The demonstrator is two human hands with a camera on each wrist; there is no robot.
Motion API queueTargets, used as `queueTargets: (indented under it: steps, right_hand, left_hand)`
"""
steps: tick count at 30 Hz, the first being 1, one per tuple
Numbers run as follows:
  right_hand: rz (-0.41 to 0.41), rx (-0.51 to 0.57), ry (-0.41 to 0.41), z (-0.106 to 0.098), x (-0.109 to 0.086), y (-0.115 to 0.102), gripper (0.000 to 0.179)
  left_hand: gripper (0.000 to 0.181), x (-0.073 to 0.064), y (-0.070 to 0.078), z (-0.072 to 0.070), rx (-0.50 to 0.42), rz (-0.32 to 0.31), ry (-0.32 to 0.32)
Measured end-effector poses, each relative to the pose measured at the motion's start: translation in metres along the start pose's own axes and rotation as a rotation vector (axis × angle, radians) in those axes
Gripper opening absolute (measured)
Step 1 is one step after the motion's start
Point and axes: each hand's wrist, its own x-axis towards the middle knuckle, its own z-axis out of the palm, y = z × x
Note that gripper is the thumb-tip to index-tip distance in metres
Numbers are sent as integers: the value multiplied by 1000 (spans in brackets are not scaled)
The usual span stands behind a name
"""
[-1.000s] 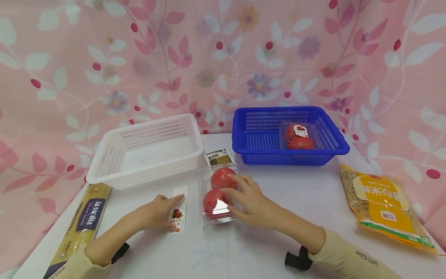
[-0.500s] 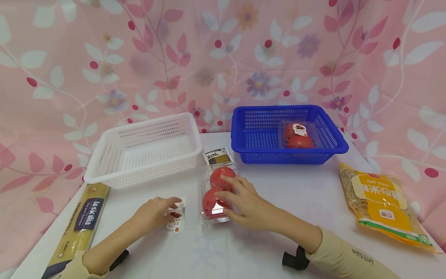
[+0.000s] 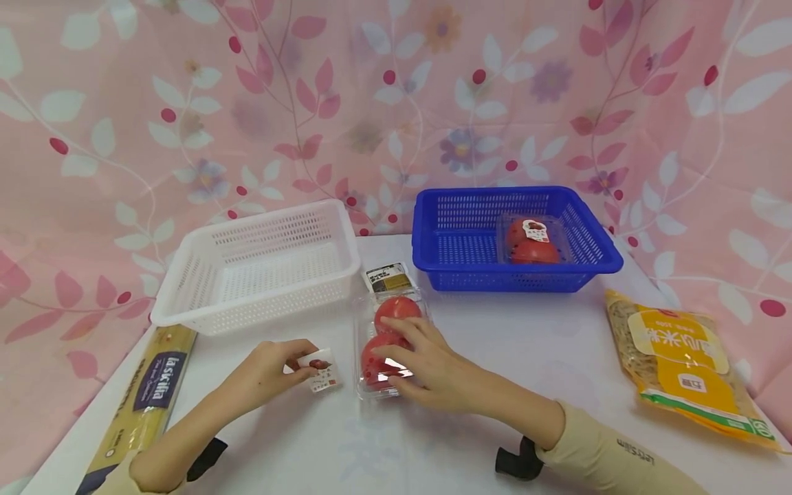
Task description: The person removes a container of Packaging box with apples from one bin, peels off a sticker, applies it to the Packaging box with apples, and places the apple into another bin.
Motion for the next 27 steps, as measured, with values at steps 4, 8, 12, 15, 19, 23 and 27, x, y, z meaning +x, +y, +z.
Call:
queueTargets:
  steps: [4,8,12,15,19,23,27]
  right_hand:
    - [-36,12,31,-2,5,-4,35]
    - [-64,40,86,-4,12,-10,34]
    - [-76,93,160,-6,20,-18,34]
    - [-104,116,215,-6,27,-23,34]
    - [-171,101,299,-4,36,-28,31]
    - [-200,79,372,-4,42,-31,27]
    - [-194,78,407,-5,43,-33,24]
  left_hand:
    - [20,1,6,-9,-117,46,21]
    - [21,2,13,-12,-205,88,29]
    - [21,2,22,-14,-284,106,43]
    - [20,3,31,-14,-346,128,62]
    - [19,4,43,-15,-507,157,61]
    - [22,5,52,-15,-629,147,52]
    - [25,4,58,-15,-682,147,47]
